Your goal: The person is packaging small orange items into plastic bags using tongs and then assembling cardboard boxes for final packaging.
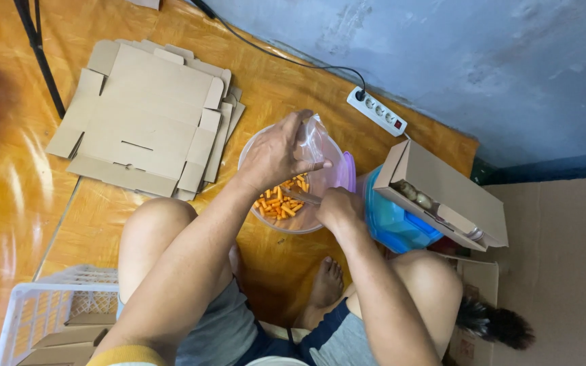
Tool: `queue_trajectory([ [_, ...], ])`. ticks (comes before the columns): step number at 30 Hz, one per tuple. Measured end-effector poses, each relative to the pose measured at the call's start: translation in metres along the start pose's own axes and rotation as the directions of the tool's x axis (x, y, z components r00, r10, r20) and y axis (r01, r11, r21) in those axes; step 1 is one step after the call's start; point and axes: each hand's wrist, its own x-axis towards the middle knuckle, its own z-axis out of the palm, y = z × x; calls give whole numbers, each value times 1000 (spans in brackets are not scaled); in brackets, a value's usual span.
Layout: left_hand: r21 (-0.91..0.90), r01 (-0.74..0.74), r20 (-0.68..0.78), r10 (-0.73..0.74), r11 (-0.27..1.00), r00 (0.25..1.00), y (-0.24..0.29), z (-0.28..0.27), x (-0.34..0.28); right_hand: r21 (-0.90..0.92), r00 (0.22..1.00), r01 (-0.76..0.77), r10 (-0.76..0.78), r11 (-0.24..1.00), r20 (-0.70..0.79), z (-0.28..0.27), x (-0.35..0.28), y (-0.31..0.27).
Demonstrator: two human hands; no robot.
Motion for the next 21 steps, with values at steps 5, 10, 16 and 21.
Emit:
queue_trajectory([
  [5,16,21,19,-21,1000,1000,-2,-2,0,-10,992,83,-84,996,-91,39,33,7],
  [10,-14,18,55,-17,1000,998,8,-8,0,-101,956,183,-200,978,-214,40,33,3],
  [16,42,-122,-12,122,992,992,-10,1,7,-103,936,216,-236,971,-263,59,51,17],
  [21,70,-131,-37,133,989,990,-18,3,7,-137,919,226,-258,964,-297,62,49,13],
])
